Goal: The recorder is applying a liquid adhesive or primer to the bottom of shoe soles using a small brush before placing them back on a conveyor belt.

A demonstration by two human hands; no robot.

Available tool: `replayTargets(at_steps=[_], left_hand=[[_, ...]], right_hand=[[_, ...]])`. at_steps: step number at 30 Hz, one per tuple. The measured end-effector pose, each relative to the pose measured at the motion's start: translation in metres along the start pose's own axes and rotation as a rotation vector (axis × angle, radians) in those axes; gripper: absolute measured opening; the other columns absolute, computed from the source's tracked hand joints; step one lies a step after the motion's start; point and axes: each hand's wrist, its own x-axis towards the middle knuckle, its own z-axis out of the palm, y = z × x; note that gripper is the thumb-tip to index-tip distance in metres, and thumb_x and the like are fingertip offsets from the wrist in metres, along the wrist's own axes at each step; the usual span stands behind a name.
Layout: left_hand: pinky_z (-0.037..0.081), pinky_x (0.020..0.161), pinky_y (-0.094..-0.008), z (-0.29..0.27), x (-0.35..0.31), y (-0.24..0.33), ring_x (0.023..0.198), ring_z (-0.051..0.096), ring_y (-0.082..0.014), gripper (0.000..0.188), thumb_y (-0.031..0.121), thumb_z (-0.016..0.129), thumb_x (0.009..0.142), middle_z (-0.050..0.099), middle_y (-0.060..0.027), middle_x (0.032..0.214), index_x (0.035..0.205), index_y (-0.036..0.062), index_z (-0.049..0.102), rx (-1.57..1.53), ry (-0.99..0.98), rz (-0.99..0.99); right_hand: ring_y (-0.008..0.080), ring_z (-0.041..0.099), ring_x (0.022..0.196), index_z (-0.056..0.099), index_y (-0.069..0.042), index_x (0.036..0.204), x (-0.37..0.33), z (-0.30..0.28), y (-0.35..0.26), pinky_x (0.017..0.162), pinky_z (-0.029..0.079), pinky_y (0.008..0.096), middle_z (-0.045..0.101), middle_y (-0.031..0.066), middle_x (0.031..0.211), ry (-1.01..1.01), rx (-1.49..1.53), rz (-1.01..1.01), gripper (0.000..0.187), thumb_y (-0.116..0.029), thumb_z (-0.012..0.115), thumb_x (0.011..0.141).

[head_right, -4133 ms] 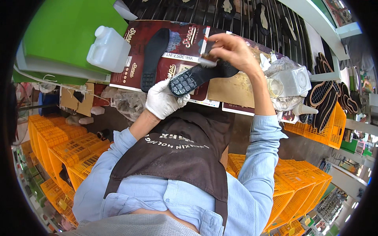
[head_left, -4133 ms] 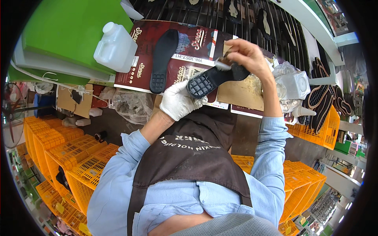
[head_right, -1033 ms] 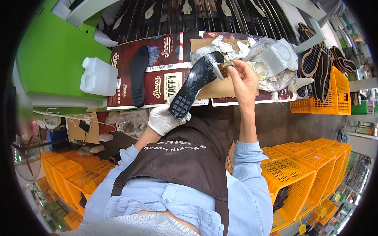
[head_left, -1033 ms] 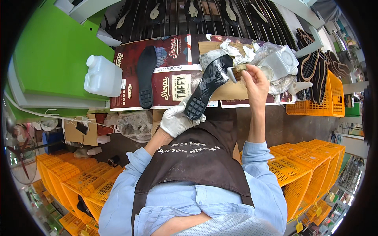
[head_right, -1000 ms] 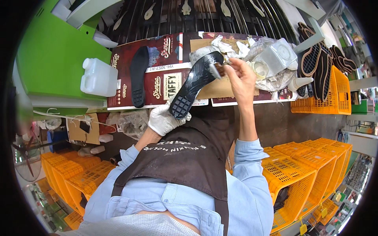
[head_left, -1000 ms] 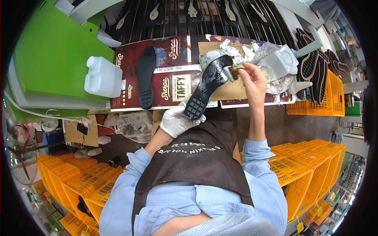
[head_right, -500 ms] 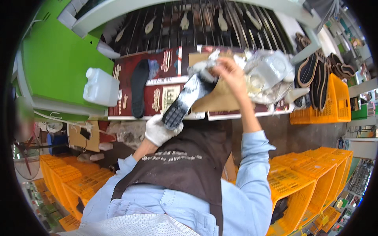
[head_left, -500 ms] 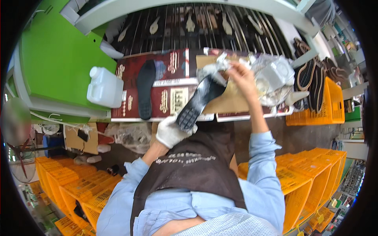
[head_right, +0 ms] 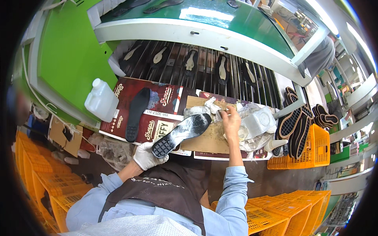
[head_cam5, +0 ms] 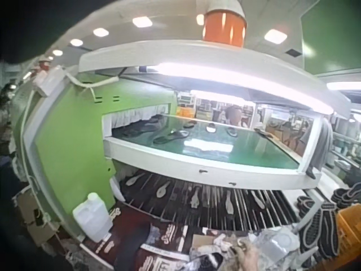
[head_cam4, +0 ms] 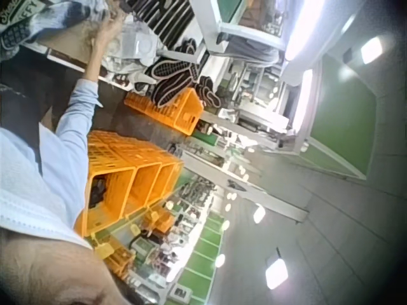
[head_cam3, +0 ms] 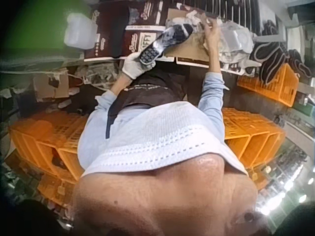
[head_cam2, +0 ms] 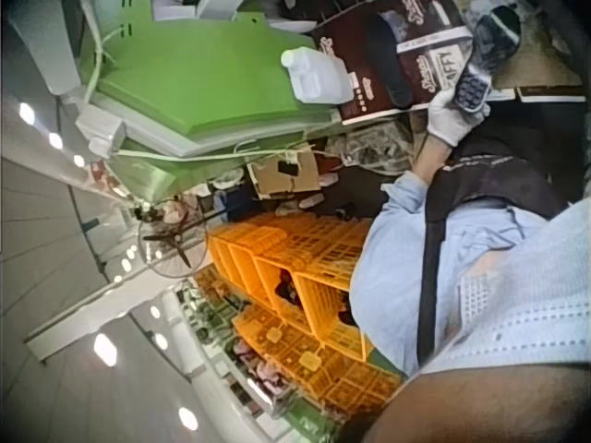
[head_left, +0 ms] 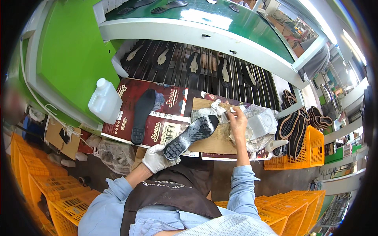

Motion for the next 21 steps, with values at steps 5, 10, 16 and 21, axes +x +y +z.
replayTargets(at_steps=[5,10,16,21], left_hand=[[0.047,0.092,-0.0563,-0.002,0.001,0.004,0.114,0.055,-0.0344,0.047,0.019,0.053,0.088,0.054,-0.0210,0.127,0.131,0.0003,0.046,-0.021,-0.025,-0.008],[0.048,0.091,-0.0555,0.013,0.006,0.000,0.112,0.056,-0.0333,0.048,0.017,0.050,0.091,0.053,-0.0203,0.127,0.136,0.0054,0.041,0.035,-0.033,0.014],[0.047,0.093,-0.0552,0.015,0.006,0.000,0.113,0.056,-0.0351,0.049,0.021,0.050,0.090,0.052,-0.0224,0.129,0.134,0.0010,0.043,0.063,-0.032,0.009],[0.050,0.090,-0.0513,0.017,0.007,0.000,0.112,0.056,-0.0351,0.054,0.020,0.047,0.091,0.050,-0.0225,0.130,0.141,0.0050,0.035,0.126,-0.073,-0.003]], right_hand=[[0.0068,0.060,0.069,0.062,0.002,0.108,-0.013,-0.010,-0.063,0.062,0.047,0.0197,0.067,0.0038,0.084,-0.289,0.796,0.130,0.023,-0.002,0.065,0.085],[0.0070,0.058,0.065,0.063,-0.001,0.109,-0.034,-0.002,-0.098,0.059,0.048,0.0226,0.067,0.0052,0.079,-0.445,0.513,-0.087,0.030,-0.009,0.070,0.081],[0.0077,0.058,0.066,0.062,0.000,0.107,-0.026,-0.007,-0.108,0.061,0.047,0.0213,0.065,0.0038,0.079,-0.263,0.572,0.013,0.024,-0.002,0.066,0.083],[0.0065,0.057,0.067,0.063,0.000,0.109,-0.045,-0.004,-0.115,0.060,0.047,0.0215,0.066,0.0041,0.081,-0.327,0.394,-0.243,0.026,0.000,0.067,0.083]])
